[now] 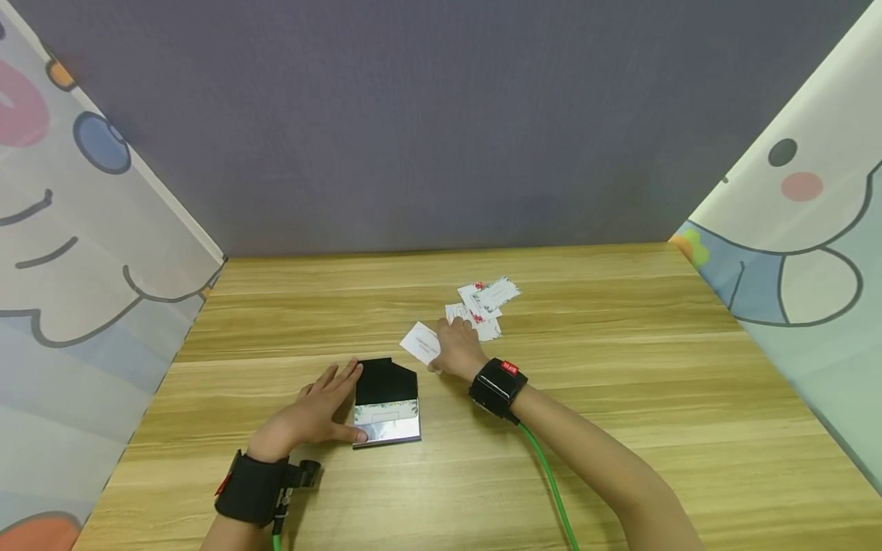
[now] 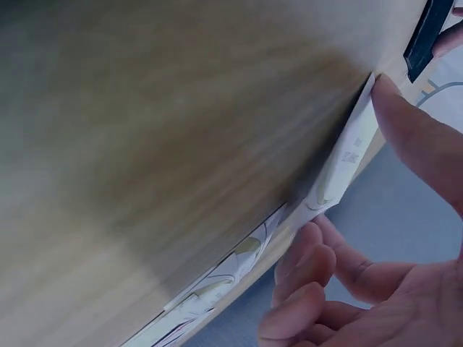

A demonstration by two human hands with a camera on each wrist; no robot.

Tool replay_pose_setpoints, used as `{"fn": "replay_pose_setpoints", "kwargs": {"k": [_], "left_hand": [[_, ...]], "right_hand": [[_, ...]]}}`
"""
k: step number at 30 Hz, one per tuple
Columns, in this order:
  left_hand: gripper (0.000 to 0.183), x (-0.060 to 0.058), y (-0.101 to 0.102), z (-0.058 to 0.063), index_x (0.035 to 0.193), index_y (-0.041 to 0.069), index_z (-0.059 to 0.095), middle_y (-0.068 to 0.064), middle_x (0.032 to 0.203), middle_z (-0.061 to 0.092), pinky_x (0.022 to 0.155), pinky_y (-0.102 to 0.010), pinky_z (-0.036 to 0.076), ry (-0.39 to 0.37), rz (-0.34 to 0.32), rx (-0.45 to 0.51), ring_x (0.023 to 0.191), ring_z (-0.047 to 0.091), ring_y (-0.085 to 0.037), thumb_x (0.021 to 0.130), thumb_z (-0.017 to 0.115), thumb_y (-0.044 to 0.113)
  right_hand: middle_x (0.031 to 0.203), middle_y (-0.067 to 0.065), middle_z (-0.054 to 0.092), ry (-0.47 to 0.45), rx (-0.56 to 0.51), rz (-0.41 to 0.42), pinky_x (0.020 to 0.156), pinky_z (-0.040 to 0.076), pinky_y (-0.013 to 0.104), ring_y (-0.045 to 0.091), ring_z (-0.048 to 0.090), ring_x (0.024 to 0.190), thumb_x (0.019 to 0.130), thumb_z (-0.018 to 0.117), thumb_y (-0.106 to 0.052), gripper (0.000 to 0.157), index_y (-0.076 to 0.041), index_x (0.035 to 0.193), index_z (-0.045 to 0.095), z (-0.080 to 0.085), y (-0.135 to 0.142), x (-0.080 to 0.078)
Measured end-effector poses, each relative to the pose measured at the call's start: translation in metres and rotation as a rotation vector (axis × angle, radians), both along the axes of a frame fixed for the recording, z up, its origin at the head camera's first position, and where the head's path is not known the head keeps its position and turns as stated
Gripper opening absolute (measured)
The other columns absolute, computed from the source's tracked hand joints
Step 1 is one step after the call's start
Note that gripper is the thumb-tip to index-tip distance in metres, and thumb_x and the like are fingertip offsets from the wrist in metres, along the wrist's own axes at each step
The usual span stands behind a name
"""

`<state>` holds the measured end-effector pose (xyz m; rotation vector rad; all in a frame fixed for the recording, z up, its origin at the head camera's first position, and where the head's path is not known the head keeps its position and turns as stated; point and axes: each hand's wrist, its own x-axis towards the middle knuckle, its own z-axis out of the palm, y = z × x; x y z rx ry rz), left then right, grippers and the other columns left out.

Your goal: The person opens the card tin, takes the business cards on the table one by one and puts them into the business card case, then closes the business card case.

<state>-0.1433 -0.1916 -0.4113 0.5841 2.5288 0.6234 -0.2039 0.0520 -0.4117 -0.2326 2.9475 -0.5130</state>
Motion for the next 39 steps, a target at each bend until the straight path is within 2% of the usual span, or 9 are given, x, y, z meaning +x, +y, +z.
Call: {"fn": "replay_pose_setpoints", "kwargs": {"k": [6, 12, 17, 23, 31, 39], "left_hand": [[0.105, 0.0, 0.001, 0.0, 0.146, 0.003, 0.016, -0.017, 0.153, 0.009, 0.098, -0.072, 0.01, 0.003, -0.004, 0.008, 0.137, 0.005, -0.047, 0.07, 0.072, 0.049], [0.105, 0.0, 0.0, 0.001, 0.146, 0.003, 0.016, -0.017, 0.153, 0.008, 0.098, -0.072, 0.009, -0.001, -0.003, 0.013, 0.137, 0.004, -0.046, 0.07, 0.072, 0.048], [0.105, 0.0, 0.0, 0.0, 0.146, 0.003, 0.016, -0.017, 0.153, 0.01, 0.098, -0.072, 0.01, 0.002, -0.001, 0.001, 0.137, 0.005, -0.046, 0.069, 0.072, 0.049], [0.106, 0.0, 0.0, 0.0, 0.146, 0.003, 0.017, -0.018, 0.153, 0.01, 0.098, -0.071, 0.011, 0.008, -0.001, -0.006, 0.137, 0.005, -0.046, 0.069, 0.072, 0.049], [0.107, 0.001, 0.0, -0.002, 0.146, 0.005, 0.017, -0.016, 0.153, 0.01, 0.099, -0.07, 0.011, 0.011, 0.005, -0.017, 0.138, 0.005, -0.045, 0.068, 0.072, 0.051], [0.107, 0.0, 0.001, -0.002, 0.146, 0.004, 0.017, -0.016, 0.153, 0.012, 0.099, -0.07, 0.013, 0.021, 0.011, -0.029, 0.137, 0.007, -0.046, 0.068, 0.072, 0.052]], "right_hand": [[0.095, 0.018, 0.052, 0.031, -0.015, 0.012, 0.08, 0.041, 0.043, 0.031, 0.047, 0.089, 0.06, 0.085, -0.021, 0.056, 0.003, 0.102, 0.056, 0.0, 0.001, 0.0], [0.093, 0.016, 0.063, 0.107, -0.056, -0.002, 0.078, 0.042, 0.043, 0.032, 0.052, 0.085, 0.076, 0.072, -0.013, 0.027, 0.0, 0.095, 0.06, 0.001, 0.003, -0.001], [0.091, 0.011, 0.069, 0.142, -0.121, 0.001, 0.078, 0.043, 0.043, 0.031, 0.056, 0.083, 0.081, 0.063, -0.004, 0.011, -0.004, 0.092, 0.062, 0.004, 0.004, 0.0], [0.083, 0.008, 0.066, 0.114, -0.181, 0.025, 0.066, 0.046, 0.036, 0.023, 0.059, 0.075, 0.08, 0.056, 0.003, 0.016, -0.004, 0.093, 0.061, 0.01, 0.004, 0.0], [0.083, 0.007, 0.063, 0.021, -0.265, 0.072, 0.051, 0.037, 0.023, 0.015, 0.05, 0.063, 0.079, 0.053, 0.008, 0.023, -0.004, 0.096, 0.061, 0.016, -0.003, 0.004], [0.083, 0.007, 0.061, -0.014, -0.283, 0.171, 0.057, 0.037, 0.021, 0.013, 0.047, 0.067, 0.083, 0.052, 0.006, 0.016, -0.003, 0.093, 0.06, 0.018, -0.016, 0.014]]}}
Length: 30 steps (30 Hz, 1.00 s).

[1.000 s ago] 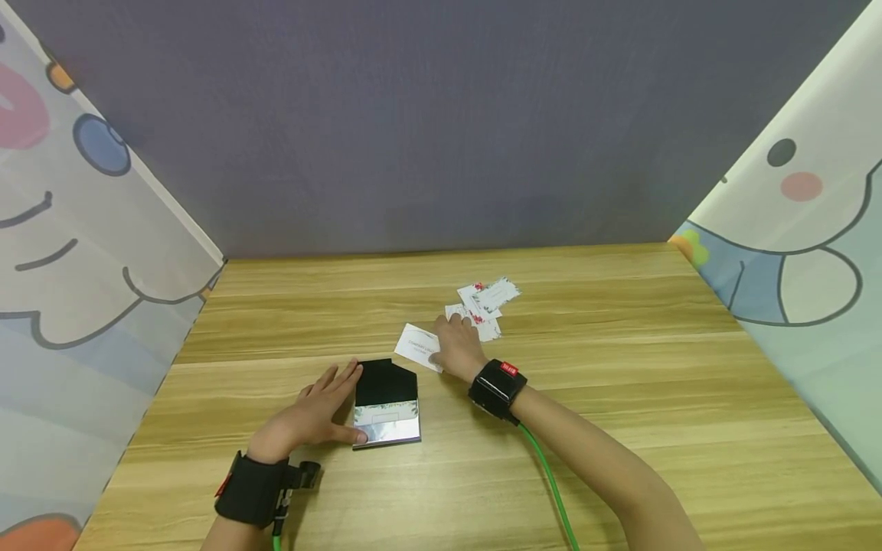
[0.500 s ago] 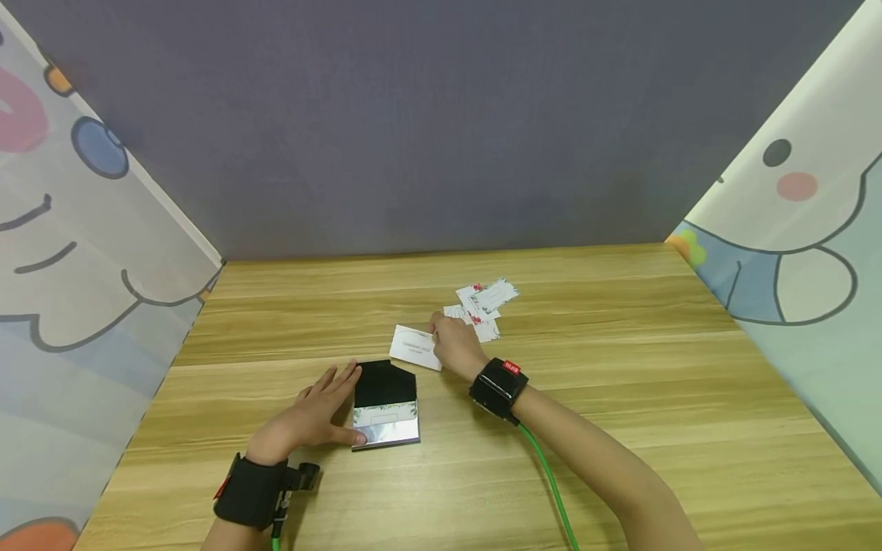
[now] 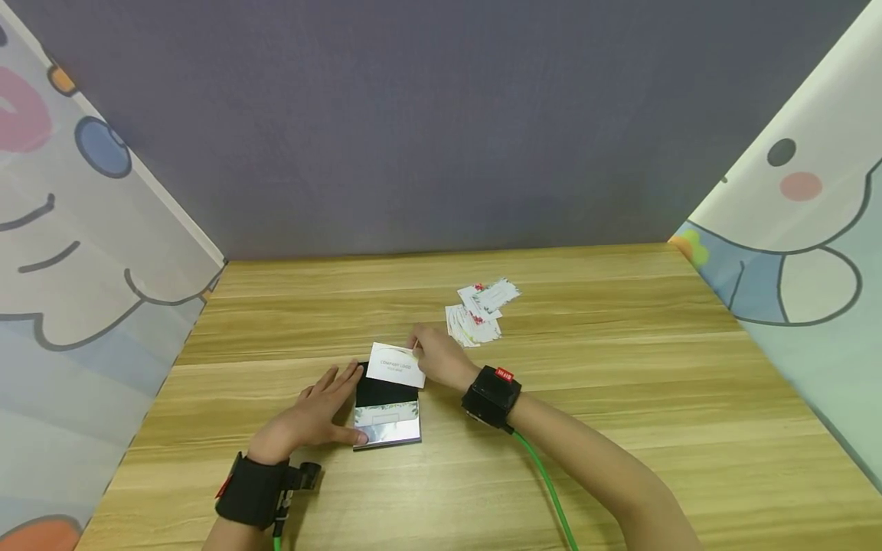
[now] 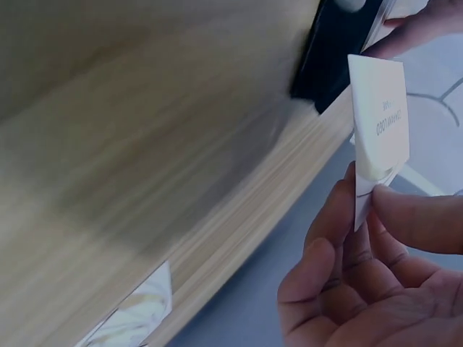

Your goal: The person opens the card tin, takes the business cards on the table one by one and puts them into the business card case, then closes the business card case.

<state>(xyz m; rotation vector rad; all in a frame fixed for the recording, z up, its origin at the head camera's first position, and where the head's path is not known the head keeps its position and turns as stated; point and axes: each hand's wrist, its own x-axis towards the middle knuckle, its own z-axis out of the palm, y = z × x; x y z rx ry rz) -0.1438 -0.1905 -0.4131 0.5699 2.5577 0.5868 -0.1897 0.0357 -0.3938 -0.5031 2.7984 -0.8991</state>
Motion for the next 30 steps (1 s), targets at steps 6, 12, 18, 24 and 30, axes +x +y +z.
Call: {"fn": "replay_pose_setpoints", "kwargs": {"k": [6, 12, 18, 24, 30], "left_hand": [[0.109, 0.0, 0.001, 0.001, 0.147, 0.005, 0.016, -0.016, 0.153, 0.012, 0.099, -0.07, 0.013, -0.003, 0.006, -0.002, 0.137, 0.006, -0.046, 0.067, 0.072, 0.053], [0.108, 0.0, 0.0, 0.001, 0.146, 0.004, 0.015, -0.016, 0.153, 0.01, 0.098, -0.071, 0.012, -0.012, 0.003, 0.015, 0.137, 0.006, -0.046, 0.068, 0.072, 0.052], [0.108, -0.001, 0.0, -0.001, 0.146, 0.002, 0.016, -0.016, 0.153, 0.011, 0.099, -0.07, 0.012, -0.015, 0.006, 0.0, 0.137, 0.006, -0.046, 0.068, 0.072, 0.052], [0.108, -0.001, 0.0, -0.001, 0.146, 0.003, 0.016, -0.015, 0.153, 0.011, 0.099, -0.07, 0.012, -0.016, 0.006, -0.004, 0.137, 0.006, -0.046, 0.068, 0.073, 0.051], [0.107, 0.0, -0.001, 0.0, 0.147, 0.004, 0.015, -0.016, 0.154, 0.009, 0.099, -0.071, 0.011, -0.025, 0.0, 0.015, 0.137, 0.005, -0.046, 0.069, 0.072, 0.05]], "right_hand": [[0.08, 0.005, 0.059, -0.04, -0.027, 0.044, 0.06, 0.038, 0.02, 0.013, 0.048, 0.069, 0.084, 0.054, 0.004, 0.015, -0.004, 0.094, 0.06, 0.001, -0.008, 0.007], [0.081, 0.004, 0.06, -0.032, -0.004, 0.084, 0.063, 0.041, 0.021, 0.012, 0.05, 0.071, 0.085, 0.054, 0.002, 0.013, -0.007, 0.09, 0.061, -0.002, -0.012, 0.01], [0.077, 0.001, 0.057, -0.064, 0.01, 0.104, 0.058, 0.038, 0.02, 0.012, 0.048, 0.067, 0.085, 0.053, 0.002, 0.012, -0.008, 0.088, 0.059, -0.006, -0.014, 0.012], [0.074, 0.0, 0.056, -0.062, 0.044, 0.125, 0.056, 0.037, 0.019, 0.011, 0.047, 0.065, 0.085, 0.054, 0.002, 0.013, -0.009, 0.087, 0.06, -0.006, -0.015, 0.014], [0.078, 0.0, 0.058, -0.077, 0.067, 0.158, 0.058, 0.038, 0.018, 0.01, 0.047, 0.066, 0.086, 0.054, 0.001, 0.012, -0.008, 0.088, 0.062, -0.008, -0.017, 0.016]]}}
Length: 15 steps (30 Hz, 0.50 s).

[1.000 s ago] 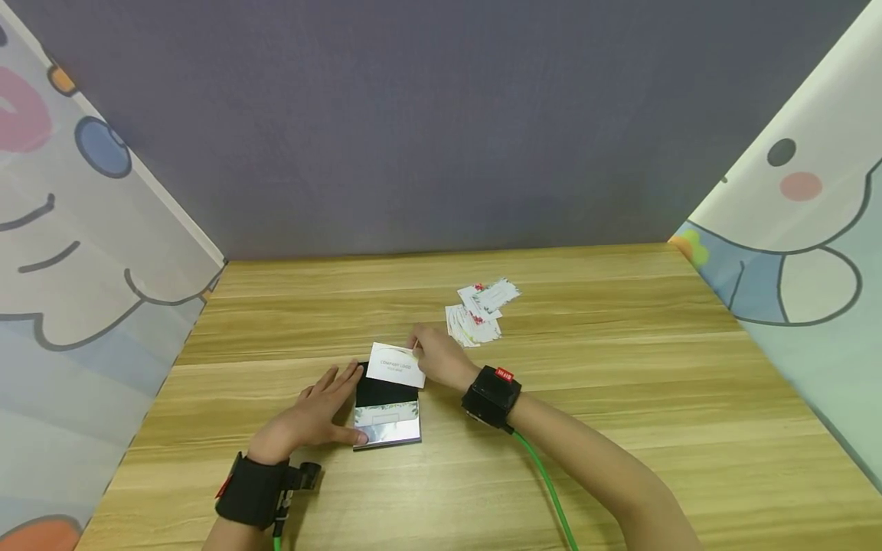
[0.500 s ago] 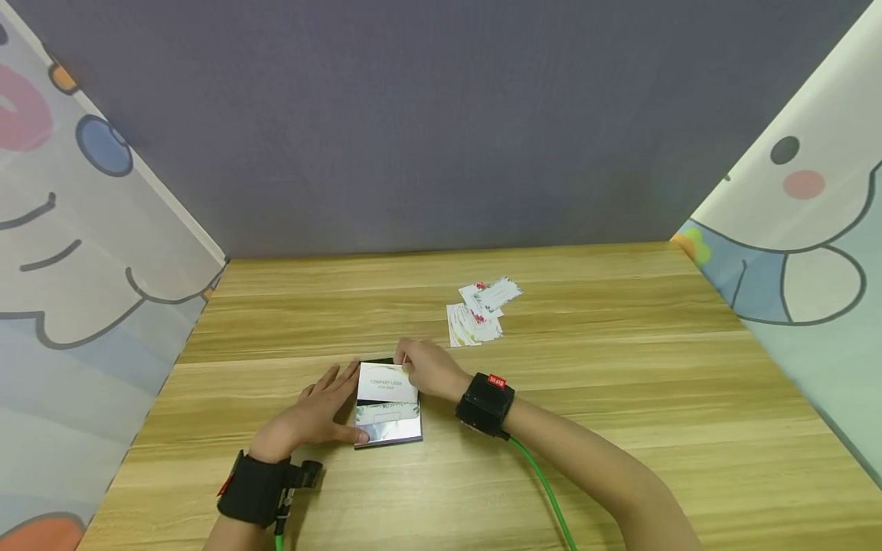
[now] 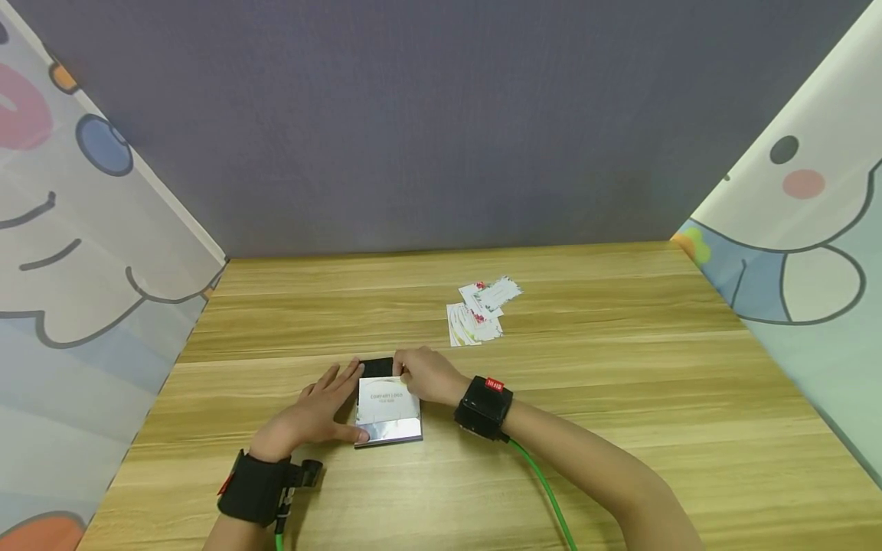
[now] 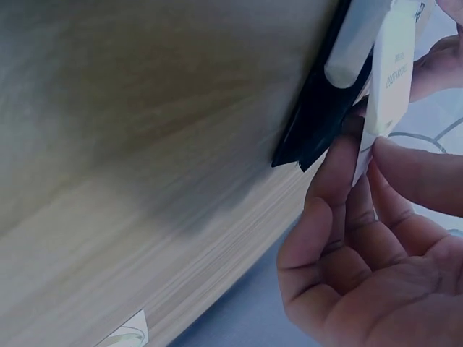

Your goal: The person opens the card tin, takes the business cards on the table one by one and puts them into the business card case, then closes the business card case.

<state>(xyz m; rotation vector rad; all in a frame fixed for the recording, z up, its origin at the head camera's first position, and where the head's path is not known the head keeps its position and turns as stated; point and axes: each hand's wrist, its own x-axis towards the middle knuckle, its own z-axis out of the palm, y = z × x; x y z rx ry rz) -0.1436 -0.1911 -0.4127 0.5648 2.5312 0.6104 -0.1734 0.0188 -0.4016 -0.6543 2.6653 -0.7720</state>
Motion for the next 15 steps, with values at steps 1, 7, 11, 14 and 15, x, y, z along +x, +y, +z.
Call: {"fn": "replay_pose_setpoints", "kwargs": {"k": [1, 7, 11, 14, 15], "left_hand": [[0.107, 0.0, -0.0001, 0.0002, 0.147, 0.004, 0.015, -0.016, 0.154, 0.009, 0.098, -0.071, 0.01, -0.001, -0.001, 0.003, 0.137, 0.005, -0.046, 0.069, 0.072, 0.05], [0.105, 0.0004, -0.0001, 0.0013, 0.147, 0.004, 0.015, -0.016, 0.154, 0.009, 0.098, -0.071, 0.011, 0.001, -0.007, 0.003, 0.137, 0.005, -0.046, 0.07, 0.072, 0.05], [0.106, 0.0006, 0.0001, 0.0012, 0.147, 0.005, 0.016, -0.016, 0.154, 0.01, 0.099, -0.07, 0.011, 0.001, -0.007, -0.004, 0.138, 0.005, -0.045, 0.069, 0.072, 0.05], [0.106, 0.0006, -0.0001, 0.001, 0.147, 0.004, 0.015, -0.016, 0.154, 0.009, 0.099, -0.07, 0.011, 0.001, -0.005, -0.006, 0.138, 0.004, -0.045, 0.069, 0.072, 0.051], [0.106, 0.0004, -0.0002, 0.0009, 0.147, 0.004, 0.015, -0.016, 0.154, 0.009, 0.1, -0.07, 0.011, 0.001, -0.005, -0.005, 0.138, 0.004, -0.045, 0.069, 0.072, 0.051]], "right_hand": [[0.078, -0.001, 0.058, -0.001, 0.003, 0.005, 0.058, 0.038, 0.018, 0.01, 0.047, 0.066, 0.086, 0.054, 0.001, 0.012, -0.008, 0.087, 0.063, -0.0004, -0.0002, 0.0005], [0.075, -0.003, 0.057, -0.018, 0.026, 0.034, 0.056, 0.037, 0.016, 0.007, 0.046, 0.064, 0.086, 0.055, 0.0, 0.012, -0.009, 0.084, 0.063, -0.0024, -0.0007, 0.0042], [0.074, -0.003, 0.056, -0.016, 0.03, 0.059, 0.054, 0.036, 0.016, 0.007, 0.046, 0.063, 0.084, 0.055, 0.001, 0.013, -0.009, 0.081, 0.063, -0.0026, -0.0013, 0.0062], [0.073, -0.004, 0.055, -0.013, 0.033, 0.07, 0.054, 0.035, 0.015, 0.007, 0.045, 0.063, 0.083, 0.055, 0.002, 0.014, -0.009, 0.079, 0.064, -0.0025, -0.0017, 0.0077], [0.072, -0.004, 0.056, -0.011, 0.034, 0.073, 0.053, 0.035, 0.015, 0.007, 0.046, 0.062, 0.082, 0.056, 0.003, 0.015, -0.009, 0.078, 0.064, -0.0025, -0.0018, 0.0079]]}}
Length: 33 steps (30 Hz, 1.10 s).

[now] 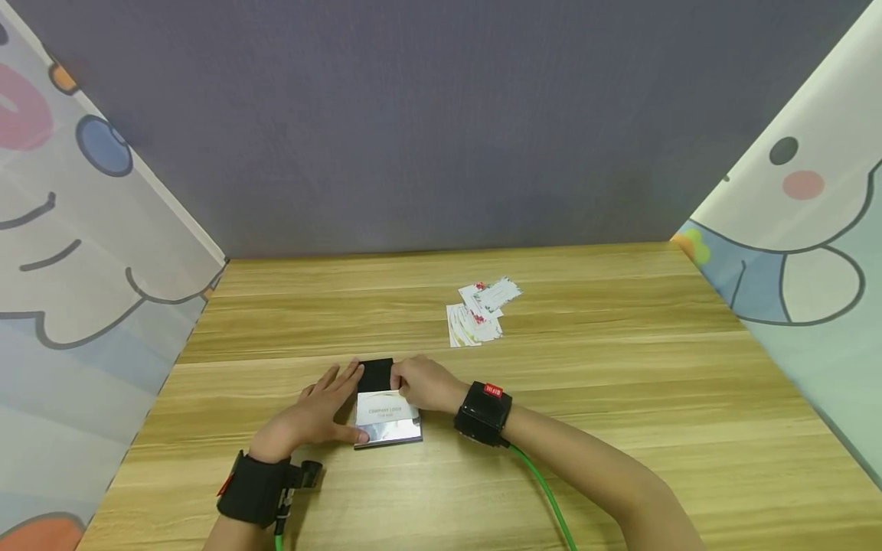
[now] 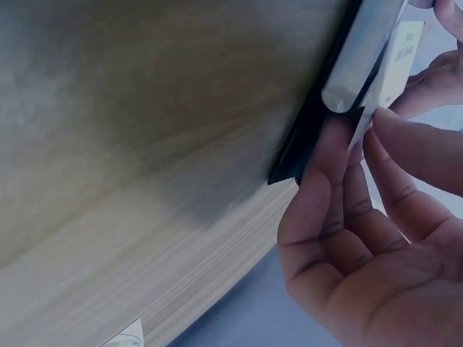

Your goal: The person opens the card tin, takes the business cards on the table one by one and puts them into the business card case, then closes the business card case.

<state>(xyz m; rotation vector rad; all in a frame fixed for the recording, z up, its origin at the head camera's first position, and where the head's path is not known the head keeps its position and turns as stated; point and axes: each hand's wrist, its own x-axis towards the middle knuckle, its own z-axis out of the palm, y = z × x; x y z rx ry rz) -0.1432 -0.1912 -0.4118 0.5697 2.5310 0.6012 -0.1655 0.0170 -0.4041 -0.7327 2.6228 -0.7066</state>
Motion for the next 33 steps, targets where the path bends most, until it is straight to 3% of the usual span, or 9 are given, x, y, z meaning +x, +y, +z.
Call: {"fn": "replay_pose_setpoints", "kwargs": {"k": [9, 21, 33], "left_hand": [[0.106, -0.0002, 0.0001, 0.0004, 0.147, 0.005, 0.015, -0.016, 0.154, 0.009, 0.099, -0.07, 0.01, -0.007, 0.0, 0.005, 0.138, 0.004, -0.045, 0.07, 0.071, 0.05], [0.106, 0.0, -0.0012, 0.0001, 0.147, 0.005, 0.014, -0.016, 0.154, 0.009, 0.099, -0.071, 0.011, 0.0, -0.009, 0.015, 0.138, 0.004, -0.045, 0.07, 0.071, 0.051], [0.105, -0.0002, -0.0002, 0.0011, 0.146, 0.004, 0.015, -0.017, 0.153, 0.01, 0.098, -0.071, 0.011, 0.002, -0.011, 0.013, 0.137, 0.005, -0.046, 0.07, 0.071, 0.05]], "right_hand": [[0.073, -0.002, 0.06, -0.016, 0.009, 0.036, 0.049, 0.034, 0.013, 0.003, 0.042, 0.056, 0.082, 0.059, 0.003, 0.014, -0.008, 0.079, 0.067, 0.0006, -0.0005, 0.0014], [0.069, -0.006, 0.06, 0.011, -0.003, 0.079, 0.058, 0.039, 0.014, 0.002, 0.046, 0.062, 0.084, 0.06, -0.004, 0.016, -0.01, 0.073, 0.069, -0.002, -0.0018, 0.0024], [0.076, -0.005, 0.06, -0.03, -0.057, 0.111, 0.056, 0.038, 0.013, 0.001, 0.045, 0.061, 0.087, 0.057, -0.006, 0.01, -0.008, 0.084, 0.067, 0.0003, 0.0036, 0.0016]]}}
